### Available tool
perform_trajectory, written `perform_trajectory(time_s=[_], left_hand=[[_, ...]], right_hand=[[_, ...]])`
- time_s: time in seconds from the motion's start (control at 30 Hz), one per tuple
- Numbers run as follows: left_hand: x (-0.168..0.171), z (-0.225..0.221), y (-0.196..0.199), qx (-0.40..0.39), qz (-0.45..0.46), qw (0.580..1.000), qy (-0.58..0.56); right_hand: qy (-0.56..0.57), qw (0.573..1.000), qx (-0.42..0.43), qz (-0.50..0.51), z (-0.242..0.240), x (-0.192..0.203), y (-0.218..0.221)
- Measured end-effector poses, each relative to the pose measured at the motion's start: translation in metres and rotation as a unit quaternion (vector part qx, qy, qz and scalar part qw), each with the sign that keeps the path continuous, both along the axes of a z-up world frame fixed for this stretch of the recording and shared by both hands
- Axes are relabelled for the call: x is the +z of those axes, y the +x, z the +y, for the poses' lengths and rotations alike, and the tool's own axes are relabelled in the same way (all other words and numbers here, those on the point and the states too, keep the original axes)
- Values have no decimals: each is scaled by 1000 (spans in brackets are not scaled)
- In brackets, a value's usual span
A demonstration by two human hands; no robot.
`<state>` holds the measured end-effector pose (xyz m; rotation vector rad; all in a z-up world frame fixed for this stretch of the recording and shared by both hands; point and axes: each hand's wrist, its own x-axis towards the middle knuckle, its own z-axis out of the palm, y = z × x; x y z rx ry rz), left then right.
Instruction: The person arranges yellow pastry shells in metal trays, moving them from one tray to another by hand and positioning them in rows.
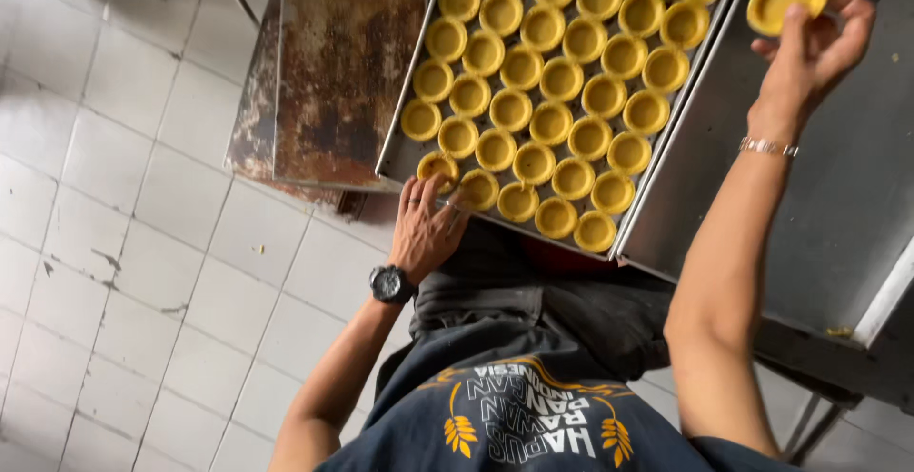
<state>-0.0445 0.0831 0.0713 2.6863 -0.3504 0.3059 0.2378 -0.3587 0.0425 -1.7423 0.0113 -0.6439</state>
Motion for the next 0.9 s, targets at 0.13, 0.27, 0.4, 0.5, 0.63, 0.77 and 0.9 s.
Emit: perform_trajectory(time_s=[0.13,0.27,0.4,0.5,0.63,0.77,0.9], left_hand=[[-4,0,7,4,-33,999,21],[-4,-7,10,16,-56,998,21],[-30,-10,5,15,-68,997,20],[-21,-18,3,10,-81,996,36],[-15,-26,-1,41,-40,998,21],[-21,-29,-2,65,-23,997,32],[-31,-23,-3,64,1,997,33]], right_hand=[[78,981,-12,179,8,-22,-116],[-32,919,-15,393,-1,-20,-190],[-218,916,6,337,-29,-2,-177],[-331,911,-56,239,-42,13,-106],[-110,987,-58,105,-39,39,33],[16,968,-234,85,-56,23,196],[-205,910,-361,6,-33,7,223]])
